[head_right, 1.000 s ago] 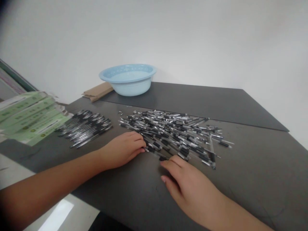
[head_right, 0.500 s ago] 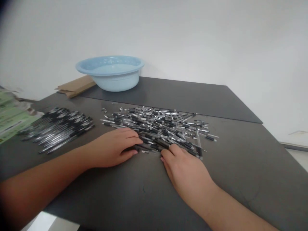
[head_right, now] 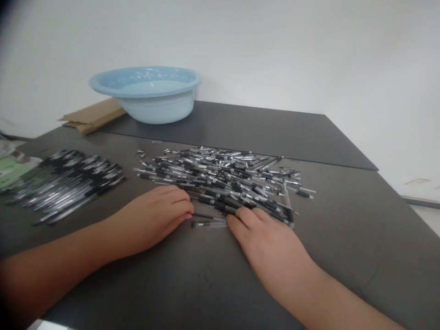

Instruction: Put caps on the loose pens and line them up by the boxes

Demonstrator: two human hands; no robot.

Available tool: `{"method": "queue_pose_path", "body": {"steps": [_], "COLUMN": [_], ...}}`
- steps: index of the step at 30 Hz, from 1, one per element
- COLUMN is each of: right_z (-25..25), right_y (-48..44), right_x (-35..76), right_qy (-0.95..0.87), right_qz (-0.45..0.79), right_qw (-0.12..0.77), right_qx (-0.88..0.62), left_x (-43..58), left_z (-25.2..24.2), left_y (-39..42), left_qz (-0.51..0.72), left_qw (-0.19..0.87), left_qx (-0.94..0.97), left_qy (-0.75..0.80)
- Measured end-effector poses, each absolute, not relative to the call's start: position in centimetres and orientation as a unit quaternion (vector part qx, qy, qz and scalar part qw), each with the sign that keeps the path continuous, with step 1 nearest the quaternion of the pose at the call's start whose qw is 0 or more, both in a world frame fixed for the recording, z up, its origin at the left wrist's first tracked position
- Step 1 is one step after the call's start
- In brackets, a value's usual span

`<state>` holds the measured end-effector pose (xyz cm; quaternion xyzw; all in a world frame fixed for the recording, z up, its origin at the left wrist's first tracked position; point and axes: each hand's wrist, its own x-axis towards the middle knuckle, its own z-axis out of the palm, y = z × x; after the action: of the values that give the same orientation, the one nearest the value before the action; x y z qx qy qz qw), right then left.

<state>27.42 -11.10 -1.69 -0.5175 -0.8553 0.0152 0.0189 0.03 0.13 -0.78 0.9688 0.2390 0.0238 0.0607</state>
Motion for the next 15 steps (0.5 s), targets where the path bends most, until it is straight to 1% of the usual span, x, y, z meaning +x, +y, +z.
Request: {"method": "queue_pose_path", "body": {"steps": [4, 7, 9, 12, 15], "right_z": [-1.8, -1.9, -1.8, -1.4, -1.0], "right_y": [-11.2, -11.2, -11.4, -11.7, -11.9], "right_x": [27.6, 28.0, 28.3, 28.4, 28.2], "right_qy": [-0.868, -0.859, -0.839, -0.785, -0.705], "right_qz": [0.008, 0.019, 0.039, 0.089, 0.202], "right_qw": [0.008, 0.051, 0.106, 0.216, 0.339], "right_qx": [-0.497, -0.509, -0.532, -0.575, -0.589], "left_x": [0.0, 0.0, -0.1, -0.3, -0.5], "left_z": [-1.5, -1.7, -1.6, -0.9, -0.3], "left_y": [-0.1, 0.0, 0.0, -0.2, -0.4], "left_qz": [0.027, 0.049, 0.064, 0.088, 0.129], "left_qw": [0.026, 0.037, 0.059, 0.098, 0.135], "left_qx": [0.974, 0.968, 0.959, 0.947, 0.934], "left_qy": [0.223, 0.244, 0.269, 0.295, 0.303]}}
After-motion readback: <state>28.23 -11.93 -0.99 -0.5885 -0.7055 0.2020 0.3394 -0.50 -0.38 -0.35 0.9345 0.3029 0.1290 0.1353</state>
